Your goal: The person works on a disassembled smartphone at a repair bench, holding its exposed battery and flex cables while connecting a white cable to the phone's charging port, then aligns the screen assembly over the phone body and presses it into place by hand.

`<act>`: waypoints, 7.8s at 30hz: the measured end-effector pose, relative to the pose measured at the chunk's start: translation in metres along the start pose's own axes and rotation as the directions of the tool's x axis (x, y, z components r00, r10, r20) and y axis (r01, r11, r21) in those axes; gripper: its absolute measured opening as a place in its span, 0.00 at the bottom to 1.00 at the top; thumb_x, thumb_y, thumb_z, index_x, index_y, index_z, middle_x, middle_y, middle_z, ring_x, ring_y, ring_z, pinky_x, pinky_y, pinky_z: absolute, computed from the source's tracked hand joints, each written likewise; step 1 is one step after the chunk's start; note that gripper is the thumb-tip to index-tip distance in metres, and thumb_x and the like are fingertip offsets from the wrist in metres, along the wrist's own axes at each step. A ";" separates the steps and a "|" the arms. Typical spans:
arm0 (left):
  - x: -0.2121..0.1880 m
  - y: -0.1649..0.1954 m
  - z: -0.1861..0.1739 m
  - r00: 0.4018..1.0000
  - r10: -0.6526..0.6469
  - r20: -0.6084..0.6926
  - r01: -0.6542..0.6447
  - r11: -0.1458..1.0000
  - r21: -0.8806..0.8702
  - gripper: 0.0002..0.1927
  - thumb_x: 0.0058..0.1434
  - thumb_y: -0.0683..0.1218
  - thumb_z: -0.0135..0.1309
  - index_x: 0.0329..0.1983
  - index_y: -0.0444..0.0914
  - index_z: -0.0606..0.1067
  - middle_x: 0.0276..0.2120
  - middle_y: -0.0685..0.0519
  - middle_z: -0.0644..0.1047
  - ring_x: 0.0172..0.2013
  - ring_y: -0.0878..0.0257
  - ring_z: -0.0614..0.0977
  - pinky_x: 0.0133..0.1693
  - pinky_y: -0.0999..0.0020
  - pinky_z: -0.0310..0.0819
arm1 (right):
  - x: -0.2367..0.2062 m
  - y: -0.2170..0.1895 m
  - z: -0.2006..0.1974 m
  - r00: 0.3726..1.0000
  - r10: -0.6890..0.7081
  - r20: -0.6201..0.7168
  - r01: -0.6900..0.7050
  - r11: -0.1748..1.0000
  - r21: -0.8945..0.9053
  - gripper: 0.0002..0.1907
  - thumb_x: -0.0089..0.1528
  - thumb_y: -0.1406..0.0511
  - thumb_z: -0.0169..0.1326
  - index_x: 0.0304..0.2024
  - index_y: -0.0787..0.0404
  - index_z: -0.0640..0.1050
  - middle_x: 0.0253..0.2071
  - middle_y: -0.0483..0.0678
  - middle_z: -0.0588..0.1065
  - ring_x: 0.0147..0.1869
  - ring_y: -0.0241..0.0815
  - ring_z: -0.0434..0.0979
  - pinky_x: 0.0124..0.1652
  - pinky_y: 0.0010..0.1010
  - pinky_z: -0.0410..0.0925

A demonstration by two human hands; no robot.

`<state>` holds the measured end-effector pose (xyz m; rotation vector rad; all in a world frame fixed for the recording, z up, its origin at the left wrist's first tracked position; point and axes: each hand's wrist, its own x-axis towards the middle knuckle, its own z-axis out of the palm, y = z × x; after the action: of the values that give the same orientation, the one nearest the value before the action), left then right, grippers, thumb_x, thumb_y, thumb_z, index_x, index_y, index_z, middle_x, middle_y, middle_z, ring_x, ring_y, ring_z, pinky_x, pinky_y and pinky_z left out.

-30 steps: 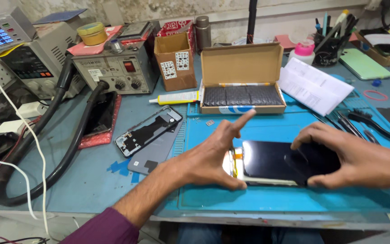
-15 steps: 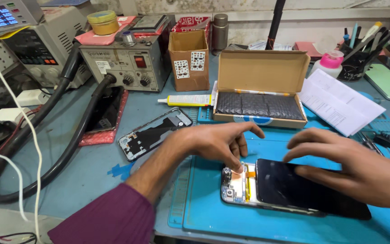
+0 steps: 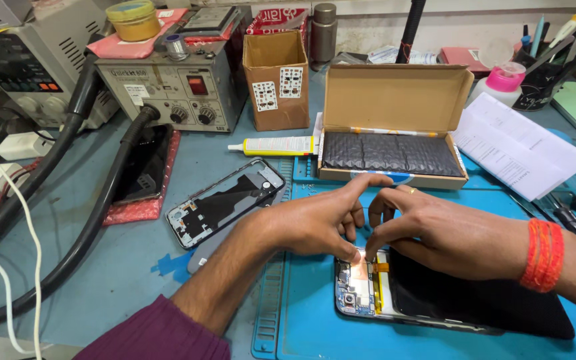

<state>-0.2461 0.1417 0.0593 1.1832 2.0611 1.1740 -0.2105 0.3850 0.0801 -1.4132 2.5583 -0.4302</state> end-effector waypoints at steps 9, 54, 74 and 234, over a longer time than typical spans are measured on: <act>0.002 -0.003 0.001 1.000 0.000 0.010 0.001 0.996 -0.091 0.60 0.50 0.37 0.66 0.79 0.47 0.43 0.40 0.49 0.72 0.39 0.62 0.79 0.41 0.68 0.77 | -0.002 -0.001 0.001 0.998 -0.042 -0.048 0.038 0.996 -0.077 0.17 0.60 0.67 0.55 0.49 0.45 0.85 0.51 0.47 0.71 0.59 0.49 0.71 0.58 0.41 0.63; -0.002 0.006 0.003 0.999 0.030 0.014 -0.029 0.998 -0.057 0.41 0.54 0.47 0.65 0.72 0.42 0.65 0.43 0.51 0.80 0.39 0.65 0.78 0.43 0.67 0.76 | -0.047 -0.017 -0.004 0.879 0.114 -0.462 -0.093 0.993 0.068 0.09 0.63 0.64 0.58 0.46 0.56 0.80 0.44 0.44 0.79 0.50 0.44 0.79 0.46 0.33 0.71; 0.000 0.010 0.009 0.999 0.007 -0.040 -0.009 0.999 -0.050 0.29 0.60 0.45 0.62 0.65 0.40 0.70 0.38 0.54 0.82 0.38 0.67 0.81 0.41 0.68 0.76 | -0.053 -0.001 0.014 0.875 0.246 -0.416 -0.182 0.965 0.188 0.11 0.63 0.63 0.60 0.47 0.56 0.83 0.43 0.40 0.79 0.45 0.38 0.79 0.43 0.29 0.70; -0.005 0.026 0.034 0.994 -0.103 -0.024 0.105 0.929 0.354 0.53 0.45 0.55 0.62 0.76 0.52 0.54 0.52 0.45 0.74 0.57 0.45 0.72 0.64 0.43 0.51 | -0.061 0.003 0.016 0.851 0.303 -0.428 -0.260 0.953 0.159 0.12 0.61 0.62 0.60 0.48 0.52 0.84 0.45 0.39 0.79 0.45 0.37 0.79 0.44 0.31 0.70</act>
<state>-0.2065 0.1586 0.0640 1.2082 2.3773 0.7744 -0.1756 0.4356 0.0653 -0.9622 2.9917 -0.9047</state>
